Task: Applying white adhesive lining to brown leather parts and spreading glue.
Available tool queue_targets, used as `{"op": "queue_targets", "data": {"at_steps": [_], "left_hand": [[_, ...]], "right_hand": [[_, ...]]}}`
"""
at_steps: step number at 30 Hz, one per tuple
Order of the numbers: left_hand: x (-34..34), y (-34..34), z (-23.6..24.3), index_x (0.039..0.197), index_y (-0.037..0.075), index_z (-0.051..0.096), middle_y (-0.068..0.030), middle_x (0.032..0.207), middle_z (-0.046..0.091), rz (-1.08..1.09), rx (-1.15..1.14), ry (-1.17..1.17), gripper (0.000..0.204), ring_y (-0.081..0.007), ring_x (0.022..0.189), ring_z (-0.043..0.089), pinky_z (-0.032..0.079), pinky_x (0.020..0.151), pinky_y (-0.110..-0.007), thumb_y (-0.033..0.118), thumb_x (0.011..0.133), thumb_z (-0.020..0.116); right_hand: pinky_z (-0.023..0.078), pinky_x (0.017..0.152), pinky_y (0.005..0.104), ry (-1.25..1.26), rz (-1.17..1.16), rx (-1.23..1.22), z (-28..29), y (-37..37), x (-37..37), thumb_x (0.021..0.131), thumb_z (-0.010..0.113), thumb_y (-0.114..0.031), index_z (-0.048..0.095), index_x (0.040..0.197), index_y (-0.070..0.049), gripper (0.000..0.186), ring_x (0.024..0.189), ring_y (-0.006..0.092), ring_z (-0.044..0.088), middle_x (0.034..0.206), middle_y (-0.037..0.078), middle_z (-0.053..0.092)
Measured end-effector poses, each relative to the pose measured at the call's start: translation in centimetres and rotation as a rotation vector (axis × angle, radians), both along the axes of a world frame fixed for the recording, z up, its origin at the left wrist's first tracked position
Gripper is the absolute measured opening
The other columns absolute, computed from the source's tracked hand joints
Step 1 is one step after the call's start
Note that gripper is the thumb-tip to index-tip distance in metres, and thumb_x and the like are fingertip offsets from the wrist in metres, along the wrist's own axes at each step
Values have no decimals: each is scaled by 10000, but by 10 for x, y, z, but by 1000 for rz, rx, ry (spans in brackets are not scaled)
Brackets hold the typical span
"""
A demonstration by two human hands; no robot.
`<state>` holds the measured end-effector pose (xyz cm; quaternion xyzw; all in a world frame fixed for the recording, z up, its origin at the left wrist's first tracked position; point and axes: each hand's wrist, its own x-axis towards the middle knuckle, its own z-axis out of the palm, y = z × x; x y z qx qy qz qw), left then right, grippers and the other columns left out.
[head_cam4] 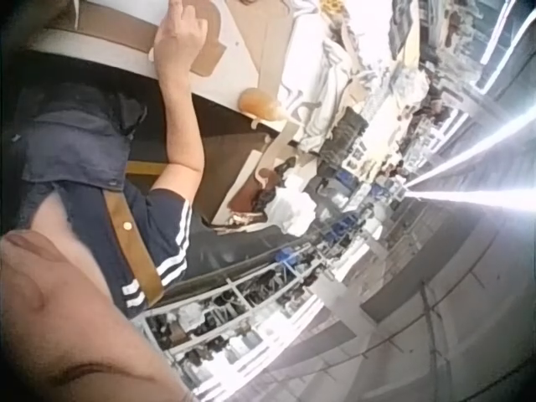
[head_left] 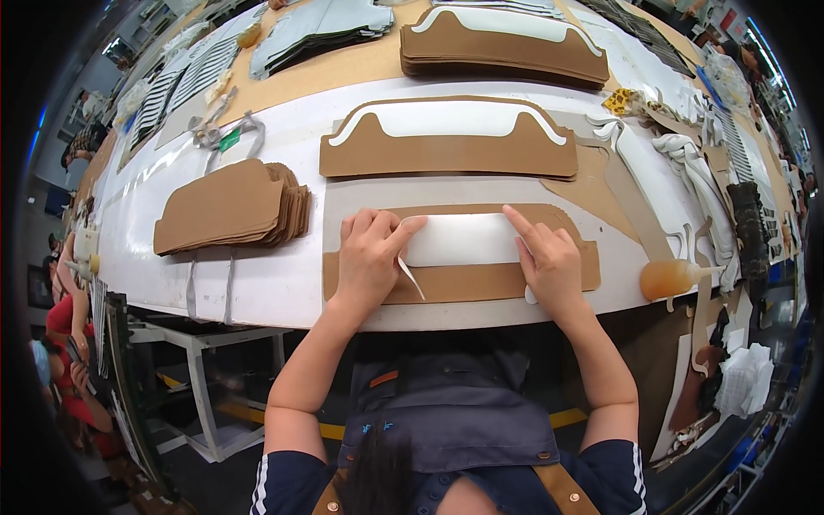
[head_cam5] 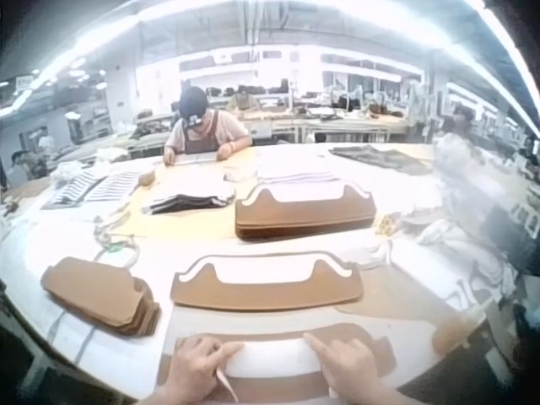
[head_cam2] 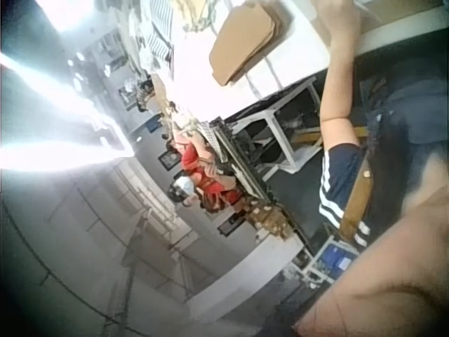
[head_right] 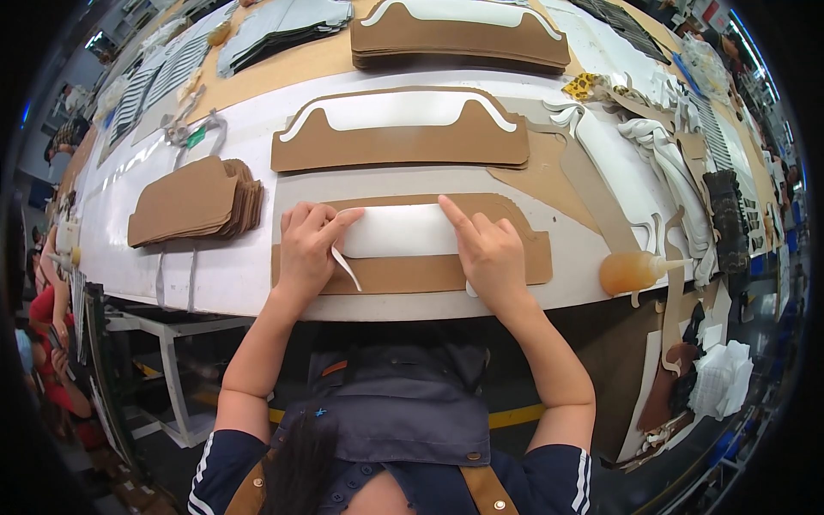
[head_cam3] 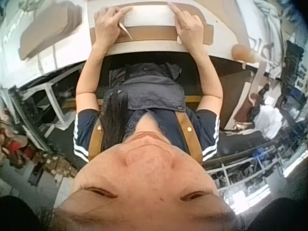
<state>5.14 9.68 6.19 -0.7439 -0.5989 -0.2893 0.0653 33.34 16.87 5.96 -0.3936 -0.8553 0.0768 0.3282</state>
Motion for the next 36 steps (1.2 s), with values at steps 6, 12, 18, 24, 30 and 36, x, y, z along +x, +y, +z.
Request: {"op": "queue_targets", "data": {"at_steps": [6, 12, 18, 24, 30, 36], "left_hand": [[-3, 3, -7, 1150, 216, 802, 24, 882, 622, 33, 38, 34, 502, -216, 941, 581, 365, 936, -383, -62, 756, 661], [-3, 3, -14, 1124, 223, 809, 6, 944, 611, 100, 9, 45, 521, -233, 1001, 560, 337, 966, -410, -77, 725, 661], [-3, 6, -18, 1111, 222, 811, 3, 945, 609, 99, 19, 30, 524, -239, 1007, 556, 333, 977, -420, -81, 707, 671], [-3, 7, -18, 1095, 216, 811, 2, 942, 607, 102, 1, 28, 501, -242, 1012, 554, 330, 1003, -428, -80, 716, 669], [-3, 7, -18, 1086, 218, 810, 3, 940, 604, 104, 4, 28, 492, -243, 1020, 554, 330, 1004, -429, -79, 721, 668], [-2, 7, -19, 1083, 220, 810, -3, 936, 601, 106, -2, 22, 485, -248, 1023, 553, 331, 1002, -432, -76, 725, 671]], "right_hand": [[383, 619, 376, -169, 59, 115, -10, 9, 2, 856, 694, 35, 738, 1253, -135, 434, 626, 253, 443, 748, 56, 509], [395, 634, 385, -175, 64, 77, -10, 11, -3, 829, 693, 53, 738, 1241, -116, 447, 646, 257, 473, 759, 61, 532], [384, 645, 355, -196, 59, 118, -11, 13, -4, 845, 670, 25, 731, 1200, -95, 380, 620, 218, 519, 748, 44, 523], [401, 640, 381, -205, 51, 65, -12, 13, -4, 842, 685, 44, 733, 1225, -98, 412, 649, 261, 488, 767, 70, 552], [406, 647, 384, -235, 47, 53, -11, 14, -5, 845, 686, 41, 725, 1227, -98, 409, 661, 263, 506, 784, 73, 561], [414, 652, 389, -215, 39, 36, -9, 13, -5, 850, 683, 44, 726, 1224, -107, 406, 670, 269, 506, 798, 72, 573]]}}
